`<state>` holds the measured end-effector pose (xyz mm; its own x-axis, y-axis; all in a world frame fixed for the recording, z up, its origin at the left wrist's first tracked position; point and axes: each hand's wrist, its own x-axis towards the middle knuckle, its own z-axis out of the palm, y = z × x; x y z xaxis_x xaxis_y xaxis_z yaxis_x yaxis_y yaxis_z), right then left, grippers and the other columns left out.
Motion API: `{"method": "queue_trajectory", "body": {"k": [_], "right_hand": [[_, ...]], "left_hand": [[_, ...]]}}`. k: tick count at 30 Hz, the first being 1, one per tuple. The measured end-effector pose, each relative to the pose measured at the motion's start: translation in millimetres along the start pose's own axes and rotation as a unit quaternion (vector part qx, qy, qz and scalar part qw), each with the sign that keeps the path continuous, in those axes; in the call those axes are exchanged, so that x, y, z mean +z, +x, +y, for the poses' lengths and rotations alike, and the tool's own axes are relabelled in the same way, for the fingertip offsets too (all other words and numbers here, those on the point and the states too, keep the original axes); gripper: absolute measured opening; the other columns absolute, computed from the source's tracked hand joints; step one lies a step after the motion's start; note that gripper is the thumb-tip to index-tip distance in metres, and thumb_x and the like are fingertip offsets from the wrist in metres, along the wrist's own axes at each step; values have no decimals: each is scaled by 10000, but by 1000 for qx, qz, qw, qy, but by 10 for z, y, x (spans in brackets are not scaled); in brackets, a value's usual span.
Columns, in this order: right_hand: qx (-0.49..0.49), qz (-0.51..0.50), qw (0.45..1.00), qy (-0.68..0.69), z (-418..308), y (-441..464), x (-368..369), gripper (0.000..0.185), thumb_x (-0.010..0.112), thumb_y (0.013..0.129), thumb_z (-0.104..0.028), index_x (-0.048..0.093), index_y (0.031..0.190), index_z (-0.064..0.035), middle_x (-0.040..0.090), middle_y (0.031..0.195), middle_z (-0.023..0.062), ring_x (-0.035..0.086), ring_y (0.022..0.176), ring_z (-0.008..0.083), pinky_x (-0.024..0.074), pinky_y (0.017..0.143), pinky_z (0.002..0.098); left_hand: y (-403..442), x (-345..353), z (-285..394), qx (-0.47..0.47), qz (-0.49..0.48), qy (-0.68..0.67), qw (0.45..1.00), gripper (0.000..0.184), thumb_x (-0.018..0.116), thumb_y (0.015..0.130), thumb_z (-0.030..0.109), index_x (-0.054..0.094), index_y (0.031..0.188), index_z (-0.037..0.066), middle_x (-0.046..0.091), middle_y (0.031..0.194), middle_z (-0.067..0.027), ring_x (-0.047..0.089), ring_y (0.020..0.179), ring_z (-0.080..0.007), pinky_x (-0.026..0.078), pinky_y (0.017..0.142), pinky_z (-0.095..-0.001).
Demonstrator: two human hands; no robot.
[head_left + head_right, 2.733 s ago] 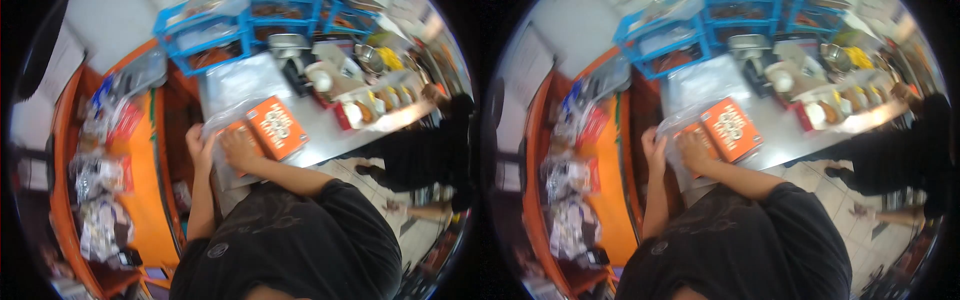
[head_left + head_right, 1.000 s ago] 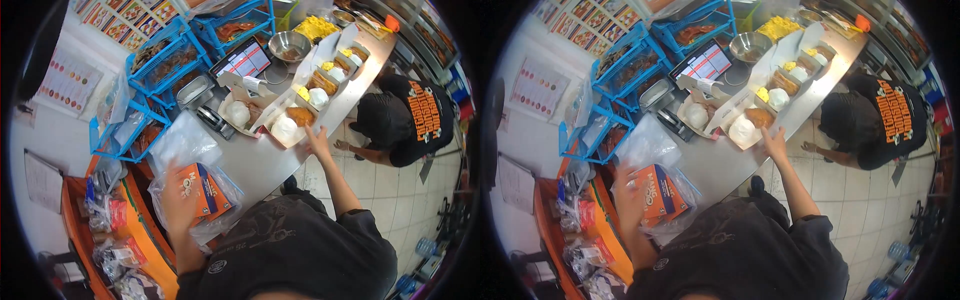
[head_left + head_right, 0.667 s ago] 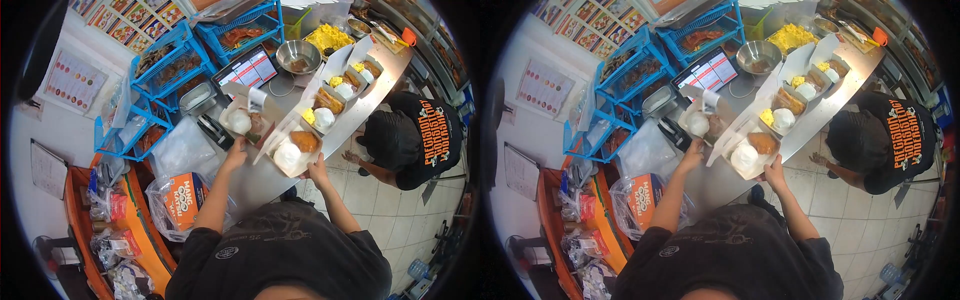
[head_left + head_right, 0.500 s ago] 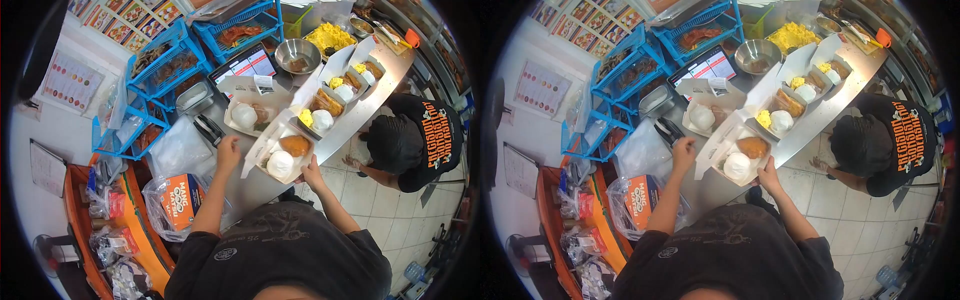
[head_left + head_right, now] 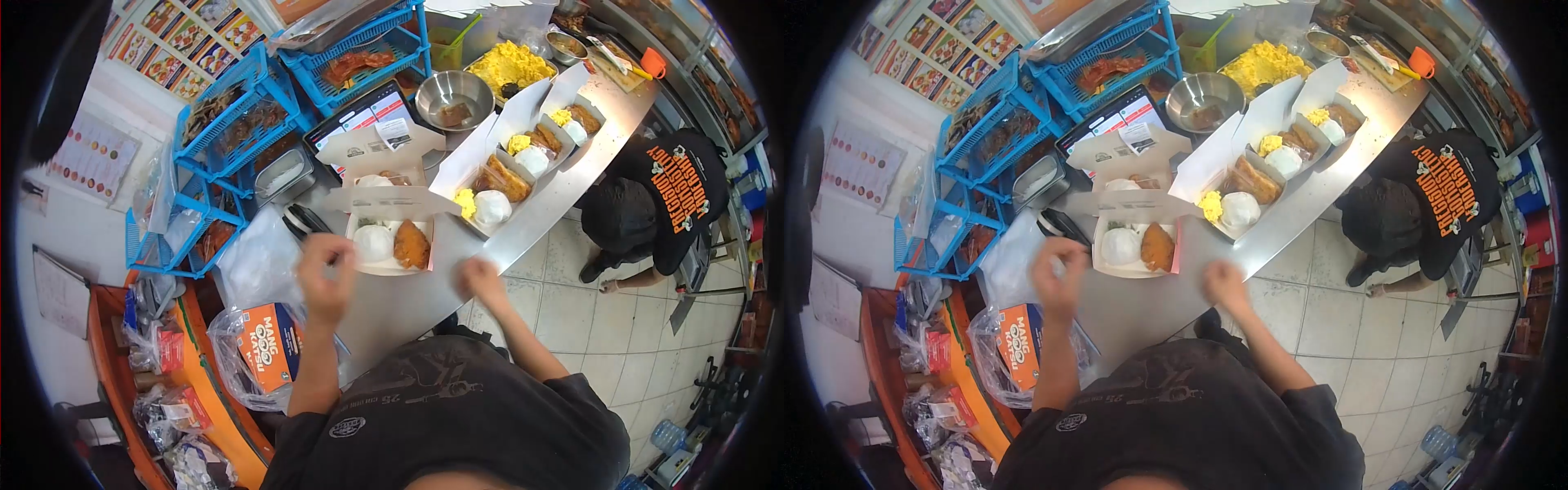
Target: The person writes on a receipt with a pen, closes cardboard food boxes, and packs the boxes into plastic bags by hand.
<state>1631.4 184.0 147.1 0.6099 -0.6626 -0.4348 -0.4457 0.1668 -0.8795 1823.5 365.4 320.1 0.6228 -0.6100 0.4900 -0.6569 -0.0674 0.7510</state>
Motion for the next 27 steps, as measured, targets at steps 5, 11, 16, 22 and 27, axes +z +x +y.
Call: {"method": "queue_trajectory", "body": {"k": [5, 11, 16, 22, 27], "right_hand": [[-120, 279, 941, -148, -234, 707, -750, 416, 574, 889, -182, 426, 1215, 29, 612, 754, 212, 614, 641, 311, 482, 615, 435], [-98, 155, 982, -56, 307, 723, -965, 561, 497, 886, -70, 247, 1378, 34, 636, 868, 231, 655, 629, 298, 527, 551, 402], [-56, 83, 992, 75, 173, 287, -1031, 444, 433, 896, -11, 360, 1334, -11, 642, 828, 151, 625, 524, 180, 474, 407, 261], [-40, 63, 997, 1, 204, 603, -1374, 338, 453, 918, -82, 505, 1245, -14, 626, 748, 72, 575, 500, 125, 407, 399, 237], [-38, -19, 999, 21, 236, 659, -1573, 340, 461, 922, -93, 568, 1241, -51, 626, 738, 39, 527, 499, 89, 385, 420, 220]], "left_hand": [[-429, 781, -163, -123, -495, 94, 855, 317, 679, 802, 159, 654, 1085, 18, 655, 930, -166, 611, 937, -330, 466, 849, -397], [-839, 1239, -774, -120, -305, 25, 945, 473, 612, 830, 122, 552, 1288, 21, 660, 1043, -234, 618, 1025, -381, 474, 908, -426], [-575, 1209, -842, -177, -379, -8, 908, 460, 519, 815, 21, 548, 1273, -12, 669, 1070, -228, 654, 1023, -323, 501, 859, -369], [-595, 1221, -989, -182, -351, -83, 915, 425, 467, 797, -34, 566, 1210, -33, 659, 1139, -185, 651, 1067, -232, 477, 889, -338], [-538, 1250, -1063, -204, -364, -124, 900, 481, 517, 881, 151, 484, 1338, 1, 647, 1162, -224, 625, 1108, -300, 481, 904, -351]]}}
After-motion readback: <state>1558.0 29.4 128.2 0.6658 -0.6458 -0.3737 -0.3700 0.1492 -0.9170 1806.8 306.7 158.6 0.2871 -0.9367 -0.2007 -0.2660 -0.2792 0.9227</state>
